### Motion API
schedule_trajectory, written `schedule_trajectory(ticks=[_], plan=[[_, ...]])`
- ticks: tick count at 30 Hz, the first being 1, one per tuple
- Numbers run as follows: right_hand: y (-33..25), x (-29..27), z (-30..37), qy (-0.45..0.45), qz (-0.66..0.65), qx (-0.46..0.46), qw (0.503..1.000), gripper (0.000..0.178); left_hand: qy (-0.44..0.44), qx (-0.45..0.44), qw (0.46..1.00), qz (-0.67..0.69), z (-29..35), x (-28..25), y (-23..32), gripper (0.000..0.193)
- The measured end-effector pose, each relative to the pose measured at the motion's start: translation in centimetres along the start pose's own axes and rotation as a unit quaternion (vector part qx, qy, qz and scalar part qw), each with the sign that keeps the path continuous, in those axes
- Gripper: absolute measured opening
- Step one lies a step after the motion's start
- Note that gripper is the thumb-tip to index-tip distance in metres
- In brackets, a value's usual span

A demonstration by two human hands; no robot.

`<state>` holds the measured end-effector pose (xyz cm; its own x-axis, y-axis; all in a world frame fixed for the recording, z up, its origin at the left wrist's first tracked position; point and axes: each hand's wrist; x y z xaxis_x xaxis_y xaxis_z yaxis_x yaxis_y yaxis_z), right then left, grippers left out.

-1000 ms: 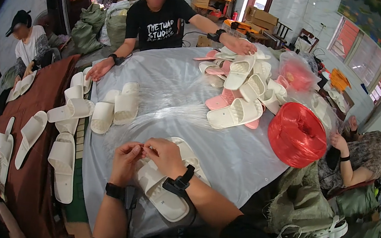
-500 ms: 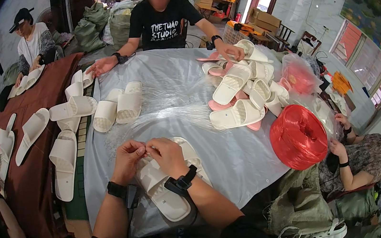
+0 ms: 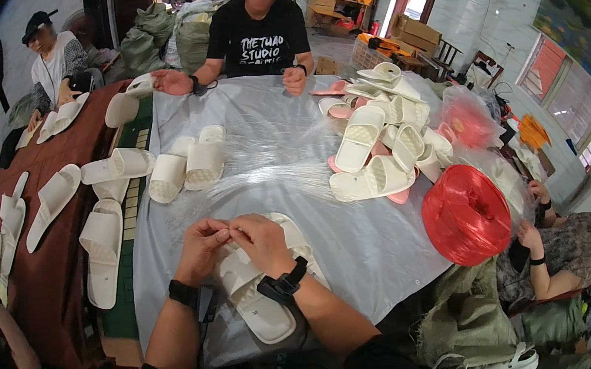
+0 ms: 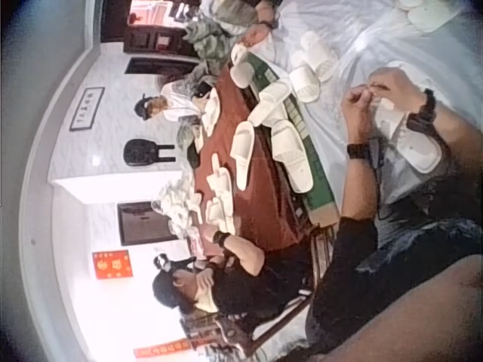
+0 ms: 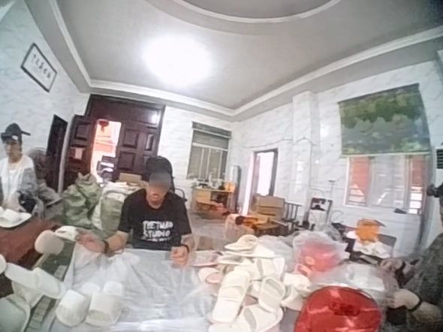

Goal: Inspecting and trimming loose threads from white slippers during footwear production.

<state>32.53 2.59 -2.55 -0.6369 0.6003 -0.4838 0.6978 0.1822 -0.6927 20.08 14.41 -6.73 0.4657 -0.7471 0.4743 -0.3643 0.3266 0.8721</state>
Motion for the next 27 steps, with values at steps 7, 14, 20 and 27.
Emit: schedule_trajectory(ticks=[7,14,20,27], plan=[[-0.07,-0.15,0.04,0.006,0.002,-0.012,1.0,0.007,-0.029,-0.01,1.0,0.006,-0.07,-0.14,0.06,0.007],[0.31,0.27,-0.08,0.013,-0.012,0.009,1.0,0.007,0.02,-0.014,1.0,-0.008,0.01,0.5,0.47,0.007],[0.27,0.39,-0.06,0.029,0.005,0.014,0.999,0.009,0.031,-0.001,0.999,-0.025,-0.09,0.14,0.24,0.01],[-0.26,0.18,-0.11,0.021,0.008,0.035,0.999,0.008,0.029,-0.012,0.999,-0.042,-0.09,0.45,0.16,0.013]])
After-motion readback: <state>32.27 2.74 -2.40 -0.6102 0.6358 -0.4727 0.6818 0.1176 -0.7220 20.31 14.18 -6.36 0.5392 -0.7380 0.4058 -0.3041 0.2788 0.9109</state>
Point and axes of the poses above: each hand's wrist, its own z-axis away from the middle knuckle, its own x-axis out of the palm, y = z × x, and after that the axes turned 2 degrees about -y, right-handed
